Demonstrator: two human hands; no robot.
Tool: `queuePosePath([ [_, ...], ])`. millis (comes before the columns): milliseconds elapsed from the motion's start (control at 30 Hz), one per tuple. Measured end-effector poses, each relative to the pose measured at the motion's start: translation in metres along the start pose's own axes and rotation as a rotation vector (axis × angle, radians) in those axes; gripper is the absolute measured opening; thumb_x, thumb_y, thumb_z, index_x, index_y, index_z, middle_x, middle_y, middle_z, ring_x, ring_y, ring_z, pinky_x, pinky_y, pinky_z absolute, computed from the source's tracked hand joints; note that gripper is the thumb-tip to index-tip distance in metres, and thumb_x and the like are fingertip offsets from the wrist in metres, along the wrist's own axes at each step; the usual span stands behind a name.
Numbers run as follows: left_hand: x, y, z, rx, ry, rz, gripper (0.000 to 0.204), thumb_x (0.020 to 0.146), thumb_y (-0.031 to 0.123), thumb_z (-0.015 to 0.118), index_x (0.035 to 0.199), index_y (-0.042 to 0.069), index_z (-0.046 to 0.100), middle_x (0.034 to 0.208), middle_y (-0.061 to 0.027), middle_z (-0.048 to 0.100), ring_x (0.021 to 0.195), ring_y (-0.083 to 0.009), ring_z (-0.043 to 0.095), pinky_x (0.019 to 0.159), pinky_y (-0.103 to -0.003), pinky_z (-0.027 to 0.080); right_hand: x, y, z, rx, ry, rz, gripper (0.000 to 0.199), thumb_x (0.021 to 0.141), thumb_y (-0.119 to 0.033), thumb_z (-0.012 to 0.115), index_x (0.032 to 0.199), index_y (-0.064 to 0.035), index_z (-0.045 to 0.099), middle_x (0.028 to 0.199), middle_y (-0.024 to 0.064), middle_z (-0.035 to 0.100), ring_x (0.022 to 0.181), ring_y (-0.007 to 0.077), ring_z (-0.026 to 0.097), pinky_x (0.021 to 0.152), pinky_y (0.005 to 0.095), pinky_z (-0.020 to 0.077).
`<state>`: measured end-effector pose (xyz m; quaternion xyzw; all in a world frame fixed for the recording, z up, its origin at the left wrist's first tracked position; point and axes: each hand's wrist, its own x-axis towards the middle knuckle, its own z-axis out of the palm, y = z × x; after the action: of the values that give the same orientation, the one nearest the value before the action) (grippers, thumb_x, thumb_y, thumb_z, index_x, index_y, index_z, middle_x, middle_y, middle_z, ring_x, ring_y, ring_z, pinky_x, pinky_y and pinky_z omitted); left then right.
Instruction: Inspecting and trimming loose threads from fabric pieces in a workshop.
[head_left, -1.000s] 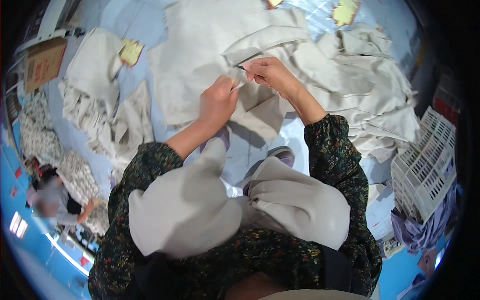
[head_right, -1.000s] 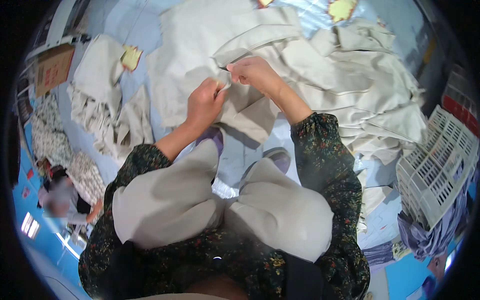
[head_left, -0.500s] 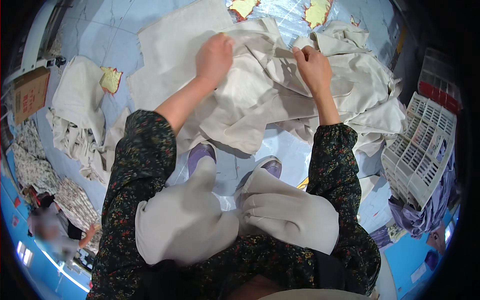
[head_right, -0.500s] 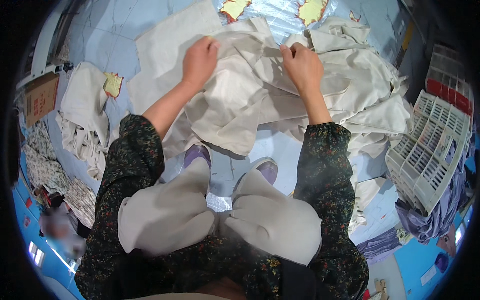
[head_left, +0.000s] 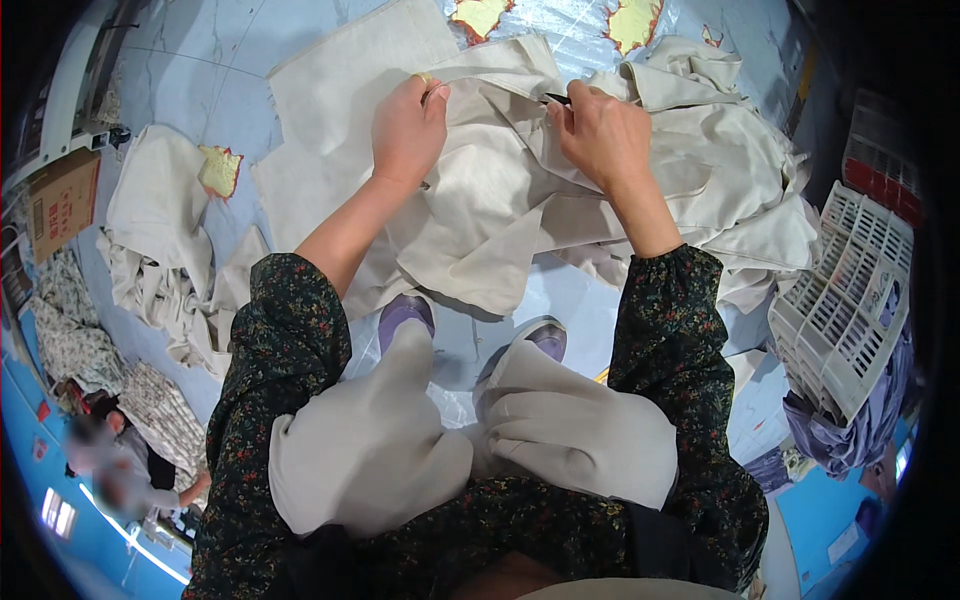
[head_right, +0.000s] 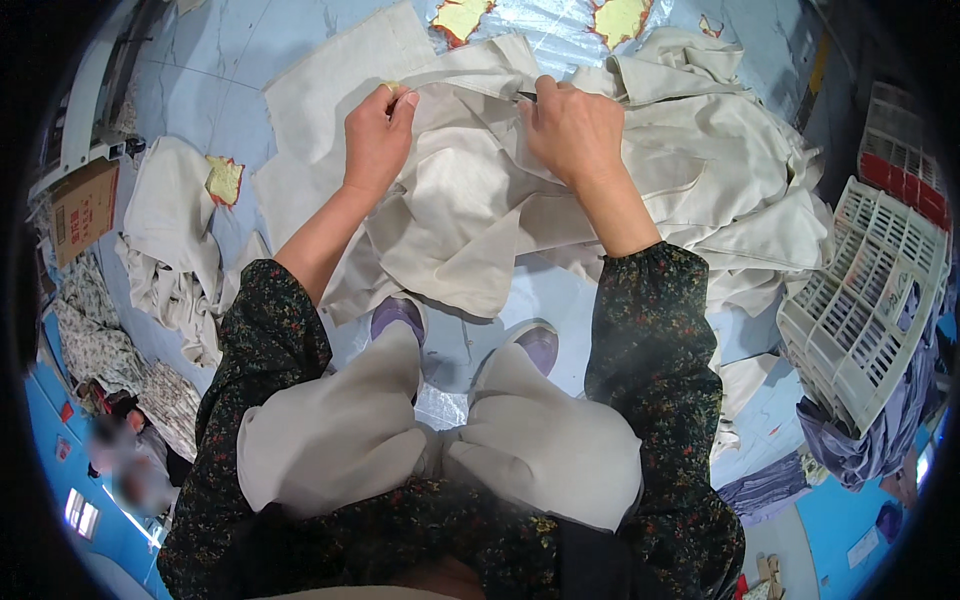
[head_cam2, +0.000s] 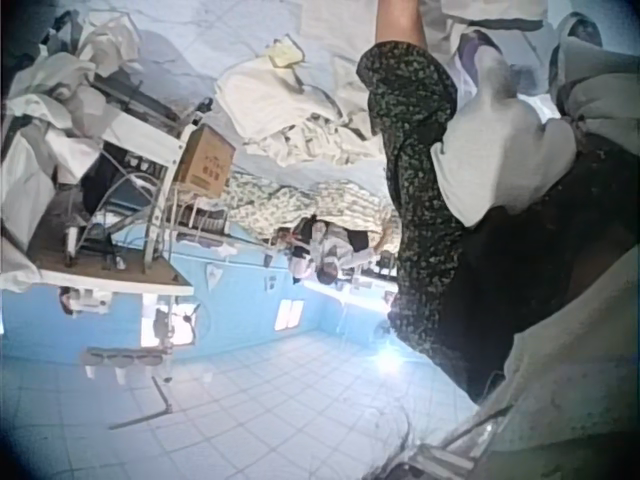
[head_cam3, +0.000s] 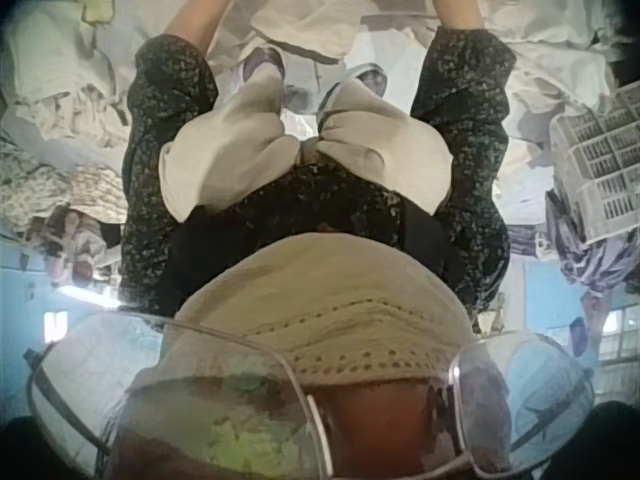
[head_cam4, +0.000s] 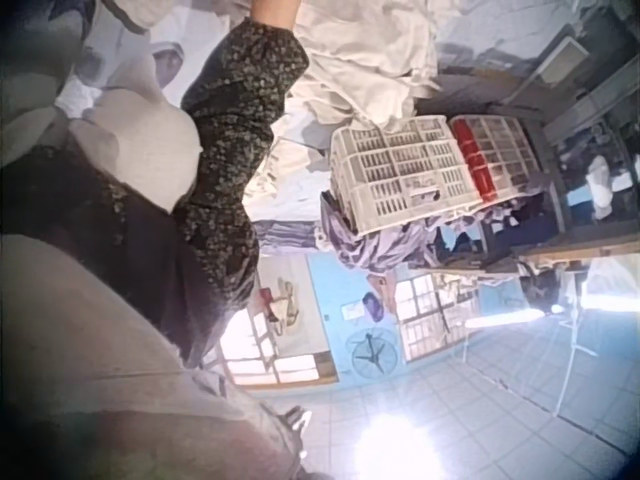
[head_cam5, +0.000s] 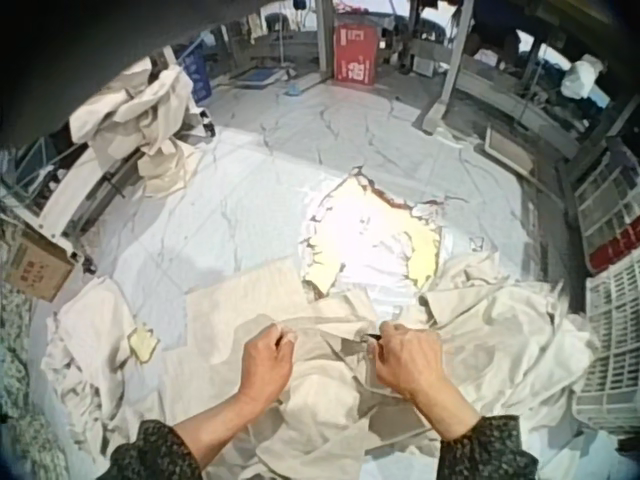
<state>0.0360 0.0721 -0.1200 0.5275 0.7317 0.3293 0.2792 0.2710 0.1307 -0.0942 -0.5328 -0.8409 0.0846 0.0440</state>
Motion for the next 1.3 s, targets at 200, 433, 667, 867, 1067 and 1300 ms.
queuePosePath([
  [200,0.005,0.002,-0.001,0.004,0.034,0.053,0.019,0.096,0.017,0.065,0.096,-0.002,0.068,0.077,-0.0138,0.067,0.065,-0.0201,0.058,0.067,-0.032,0.049,-0.003,0.004,-0.004,0.013,-0.058,-0.023,0.028,0.09,-0.034,0.064,0.086,-0.0065,0.061,0.08,0.0122,0.071,0.07,0.0356,0.069,0.061,0.0477,0.052],
  [433,0.006,0.011,-0.004,0.012,0.043,0.062,0.02,0.096,0.017,0.065,0.096,-0.002,0.068,0.075,-0.0128,0.067,0.064,-0.0185,0.057,0.067,-0.032,0.049,-0.003,0.008,-0.006,-0.007,-0.024,-0.1,0.029,0.094,-0.036,0.062,0.086,-0.0084,0.059,0.079,0.0096,0.07,0.07,0.0343,0.068,0.058,0.0471,0.0503],
  [667,0.011,0.007,-0.014,0.234,0.189,0.311,0.022,0.094,0.019,0.068,0.101,-0.002,0.067,0.088,-0.0149,0.066,0.08,-0.0271,0.064,0.076,-0.038,0.051,-0.002,0.036,-0.011,0.097,0.022,-0.047,0.031,0.095,-0.041,0.061,0.091,-0.0104,0.066,0.081,0.0084,0.071,0.071,0.0332,0.068,0.062,0.0456,0.0509],
  [867,-0.083,0.027,0.009,0.231,-0.525,0.121,0.045,0.087,0.035,0.074,0.114,0.0,0.064,0.109,-0.014,0.063,0.107,-0.0355,0.06,0.087,-0.046,0.049,-0.039,0.124,-0.045,-0.231,-0.089,0.58,0.059,0.078,-0.065,0.072,0.104,-0.0126,0.07,0.098,0.0113,0.074,0.091,0.0335,0.07,0.074,0.0462,0.0529],
  [1067,-0.198,0.003,0.048,0.501,-0.54,0.614,0.038,0.085,0.03,0.073,0.108,0.0,0.063,0.112,-0.0114,0.06,0.112,-0.0337,0.058,0.082,-0.043,0.051,-0.077,0.157,-0.032,-0.115,-0.324,0.538,0.036,0.072,-0.034,0.075,0.098,-0.0097,0.071,0.096,0.0133,0.073,0.093,0.0349,0.069,0.074,0.0454,0.0547],
  [1300,-0.136,-0.026,-0.032,-0.035,-0.742,0.311,0.015,0.084,0.002,0.069,0.098,0.005,0.063,0.089,-0.0083,0.059,0.087,-0.0232,0.062,0.078,-0.036,0.05,-0.045,0.153,-0.112,1.107,-0.044,0.534,0.006,0.088,-0.015,0.072,0.087,-0.0091,0.069,0.069,-0.0085,0.054,0.053,0.0033,0.041,0.048,0.0235,0.0299],
])
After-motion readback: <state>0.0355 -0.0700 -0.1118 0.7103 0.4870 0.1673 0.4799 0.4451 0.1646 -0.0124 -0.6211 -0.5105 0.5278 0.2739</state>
